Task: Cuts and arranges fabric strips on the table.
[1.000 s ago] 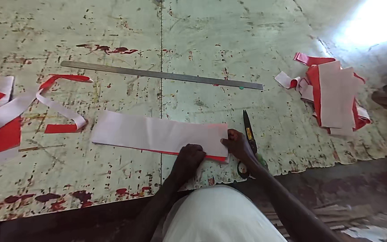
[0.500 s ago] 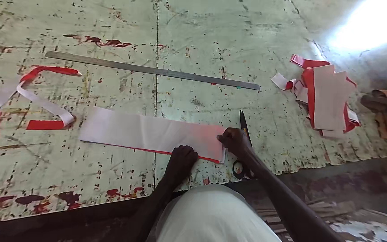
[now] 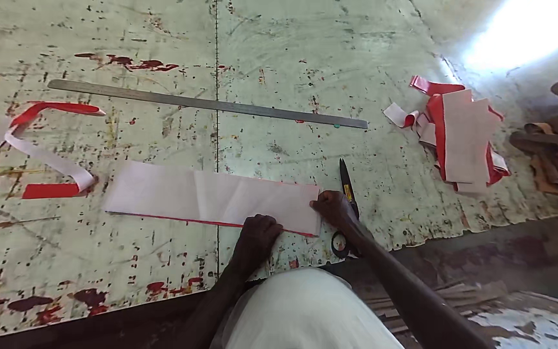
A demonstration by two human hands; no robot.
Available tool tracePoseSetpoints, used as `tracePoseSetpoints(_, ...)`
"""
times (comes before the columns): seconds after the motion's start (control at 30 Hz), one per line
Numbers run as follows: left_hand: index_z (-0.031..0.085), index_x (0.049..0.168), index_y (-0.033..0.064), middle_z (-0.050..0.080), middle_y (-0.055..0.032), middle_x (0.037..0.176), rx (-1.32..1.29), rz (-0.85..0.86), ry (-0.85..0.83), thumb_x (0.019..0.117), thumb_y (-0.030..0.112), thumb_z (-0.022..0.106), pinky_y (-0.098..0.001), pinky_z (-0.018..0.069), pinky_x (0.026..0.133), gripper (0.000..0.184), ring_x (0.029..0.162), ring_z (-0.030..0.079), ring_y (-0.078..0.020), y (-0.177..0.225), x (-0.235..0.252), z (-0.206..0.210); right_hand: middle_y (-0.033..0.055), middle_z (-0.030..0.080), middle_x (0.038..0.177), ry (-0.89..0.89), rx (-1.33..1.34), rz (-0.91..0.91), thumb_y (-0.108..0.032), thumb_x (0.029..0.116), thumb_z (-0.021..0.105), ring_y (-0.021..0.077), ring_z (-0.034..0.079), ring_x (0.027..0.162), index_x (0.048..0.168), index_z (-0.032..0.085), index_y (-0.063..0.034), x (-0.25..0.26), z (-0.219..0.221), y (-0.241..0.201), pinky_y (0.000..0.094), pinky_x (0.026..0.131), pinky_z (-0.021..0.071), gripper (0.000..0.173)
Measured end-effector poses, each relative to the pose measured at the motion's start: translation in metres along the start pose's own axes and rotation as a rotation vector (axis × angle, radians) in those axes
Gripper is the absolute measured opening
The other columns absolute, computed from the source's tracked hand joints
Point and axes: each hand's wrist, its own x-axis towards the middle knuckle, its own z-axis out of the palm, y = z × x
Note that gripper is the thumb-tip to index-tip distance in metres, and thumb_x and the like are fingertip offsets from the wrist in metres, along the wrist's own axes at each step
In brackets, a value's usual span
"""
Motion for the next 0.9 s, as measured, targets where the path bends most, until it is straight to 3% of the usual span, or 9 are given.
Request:
tracePoseSetpoints(0.17, 0.076, 0.105, 0.0189, 0.071, -0.0008, 0.103, 0.017, 0.01, -0.012, 0.106, 0.03, 0.053, -0.0388, 0.053, 0.087, 0.025, 0.099, 0.066, -0.0183, 0.0, 0.001, 0.0, 0.0091, 0.068, 0.076, 0.035, -0.059, 0.027, -0.043, 0.0912, 0.076, 0.0264, 0.067, 0.071, 0.092, 0.071, -0.0092, -0.001, 0.004, -0.003, 0.052, 0.067, 0.0547, 0.034)
tracePoseSetpoints(0.27, 0.075, 0.107, 0.0189, 0.072, -0.0013, 0.104, 0.001, 0.01, -0.062, 0.1066, 0.029, 0.051, -0.0399, 0.0536, 0.089, 0.026, 0.101, 0.067, -0.0188, 0.0, 0.002, -0.002, 0.0108, 0.068, 0.082, 0.047, -0.097, 0.02, -0.042, 0.0905, 0.077, 0.0299, 0.068, 0.078, 0.108, 0.067, -0.0092, -0.007, 0.005, -0.008, 0.0552, 0.073, 0.0552, 0.039)
tracePoseSetpoints(0.37, 0.075, 0.112, 0.0208, 0.072, 0.0001, 0.111, 0.004, -0.029, -0.026, 0.1058, 0.043, 0.051, -0.0403, 0.0525, 0.096, 0.033, 0.11, 0.065, -0.0175, -0.007, 0.003, -0.015, 0.0132, 0.069, 0.088, 0.117, -0.103, -0.026, -0.045, 0.0889, 0.077, 0.0333, 0.069, 0.081, 0.13, 0.06, -0.0101, -0.014, 0.007, -0.006, 0.0588, 0.075, 0.0558, 0.056)
tracePoseSetpoints(0.47, 0.071, 0.129, 0.0178, 0.062, -0.0052, 0.143, 0.133, -0.202, 0.093, 0.1025, 0.048, 0.055, -0.0501, 0.0423, 0.115, 0.043, 0.138, 0.053, -0.0263, -0.033, 0.003, -0.037, 0.0137, 0.066, 0.09, 0.261, -0.108, -0.199, -0.037, 0.089, 0.078, 0.0331, 0.065, 0.079, 0.141, 0.054, -0.0082, -0.021, 0.013, 0.003, 0.0589, 0.072, 0.0551, 0.064)
tracePoseSetpoints(0.53, 0.056, 0.148, 0.0166, 0.039, -0.0074, 0.163, 0.258, -0.351, 0.123, 0.1036, 0.053, 0.049, -0.0571, 0.0257, 0.124, 0.058, 0.154, 0.029, -0.0326, -0.061, 0.005, -0.053, 0.0124, 0.068, 0.109, 0.352, -0.196, -0.441, -0.037, 0.0896, 0.075, 0.0321, 0.066, 0.098, 0.137, 0.06, -0.0079, -0.021, 0.022, 0.004, 0.0557, 0.083, 0.0555, 0.057)
tracePoseSetpoints(0.6, 0.04, 0.159, 0.0169, 0.022, -0.006, 0.171, 0.358, -0.479, 0.102, 0.103, 0.063, 0.038, -0.0626, 0.0134, 0.126, 0.073, 0.159, 0.012, -0.0337, -0.086, 0.005, -0.064, 0.01, 0.058, 0.144, 0.315, -0.316, -0.633, -0.052, 0.0946, 0.062, 0.0326, 0.052, 0.135, 0.138, 0.063, -0.0146, -0.017, 0.039, -0.007, 0.0554, 0.109, 0.0453, 0.057)
tracePoseSetpoints(0.67, 0.033, 0.162, 0.0177, 0.015, -0.0046, 0.173, 0.409, -0.546, 0.043, 0.1021, 0.069, 0.031, -0.0662, 0.0072, 0.125, 0.079, 0.159, 0.005, -0.0341, -0.099, 0.01, -0.072, 0.0107, 0.037, 0.164, 0.238, -0.402, -0.746, -0.063, 0.0996, 0.048, 0.0336, 0.029, 0.154, 0.149, 0.055, -0.019, -0.01, 0.064, -0.028, 0.0584, 0.123, 0.0273, 0.067)
tracePoseSetpoints(0.73, 0.032, 0.163, 0.0204, 0.013, -0.0029, 0.173, 0.443, -0.574, 0.006, 0.1014, 0.071, 0.028, -0.0678, 0.0044, 0.124, 0.079, 0.16, 0.003, -0.0342, -0.103, 0.013, -0.072, 0.011, 0.025, 0.169, 0.229, -0.489, -0.793, -0.072, 0.0985, 0.039, 0.0342, 0.018, 0.157, 0.156, 0.046, -0.023, -0.003, 0.088, -0.045, 0.0616, 0.125, 0.0179, 0.076)
tracePoseSetpoints(0.9, 0.031, 0.163, 0.0252, 0.015, -0.0049, 0.173, 0.518, -0.652, -0.04, 0.0993, 0.075, 0.024, -0.0694, 0.0105, 0.122, 0.081, 0.158, 0.008, -0.0406, -0.115, 0.007, -0.067, 0.0125, 0.022, 0.17, 0.277, -0.641, -0.764, -0.084, 0.0924, 0.028, 0.0386, 0.016, 0.157, 0.16, 0.038, -0.0248, 0.013, 0.115, -0.038, 0.0676, 0.123, 0.0121, 0.091)
